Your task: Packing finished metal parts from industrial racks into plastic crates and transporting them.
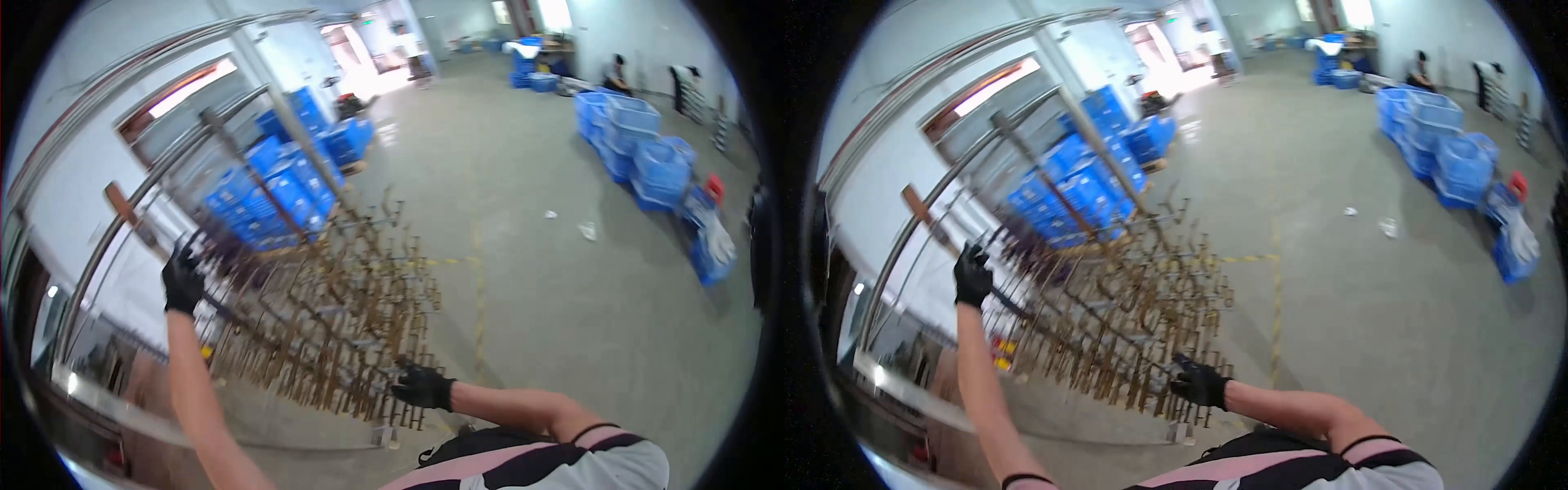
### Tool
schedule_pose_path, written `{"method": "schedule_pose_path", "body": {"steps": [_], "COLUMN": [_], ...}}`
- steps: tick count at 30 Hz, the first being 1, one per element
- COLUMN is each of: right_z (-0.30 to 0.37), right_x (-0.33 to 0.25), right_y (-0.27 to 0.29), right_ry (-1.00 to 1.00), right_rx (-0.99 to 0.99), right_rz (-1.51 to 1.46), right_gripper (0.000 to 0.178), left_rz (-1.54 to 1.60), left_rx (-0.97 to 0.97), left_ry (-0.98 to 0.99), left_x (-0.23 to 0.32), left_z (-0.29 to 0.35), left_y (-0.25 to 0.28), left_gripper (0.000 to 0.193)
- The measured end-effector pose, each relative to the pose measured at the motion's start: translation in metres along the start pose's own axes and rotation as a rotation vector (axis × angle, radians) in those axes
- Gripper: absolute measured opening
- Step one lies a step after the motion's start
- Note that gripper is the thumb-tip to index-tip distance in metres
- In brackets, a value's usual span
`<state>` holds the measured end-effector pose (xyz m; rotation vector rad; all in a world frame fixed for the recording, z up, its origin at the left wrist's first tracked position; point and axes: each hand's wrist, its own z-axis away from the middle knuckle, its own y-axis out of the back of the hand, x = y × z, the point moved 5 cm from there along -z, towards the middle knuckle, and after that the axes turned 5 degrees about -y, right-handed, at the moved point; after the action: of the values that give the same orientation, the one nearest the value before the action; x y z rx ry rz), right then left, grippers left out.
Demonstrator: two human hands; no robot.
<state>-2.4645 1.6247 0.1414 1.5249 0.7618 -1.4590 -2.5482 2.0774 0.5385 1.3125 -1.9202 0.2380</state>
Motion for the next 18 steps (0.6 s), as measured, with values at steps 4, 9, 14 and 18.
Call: {"method": "schedule_pose_path", "body": {"steps": [4,9,14,18], "right_z": [-0.016,0.029,0.15,0.332], "right_x": [0.045,0.062,0.193,0.345], "right_y": [-0.017,-0.029,0.048,0.201], "right_ry": [-0.489,-0.77,-0.677,-0.601], "right_rx": [-0.095,-0.243,0.019,0.506], "right_rz": [-1.32,-1.266,-1.042,-0.397], "right_gripper": [0.039,0.033,0.035,0.023], "left_rz": [0.367,0.25,0.265,0.088], "left_rx": [0.073,0.137,0.125,0.195], "left_ry": [0.478,0.338,0.261,0.212], "left_x": [-0.051,-0.07,-0.081,-0.08], "left_z": [0.02,0.057,0.063,0.072], "left_y": [-0.027,0.007,0.016,-0.012], "left_gripper": [0.022,0.02,0.022,0.028]}}
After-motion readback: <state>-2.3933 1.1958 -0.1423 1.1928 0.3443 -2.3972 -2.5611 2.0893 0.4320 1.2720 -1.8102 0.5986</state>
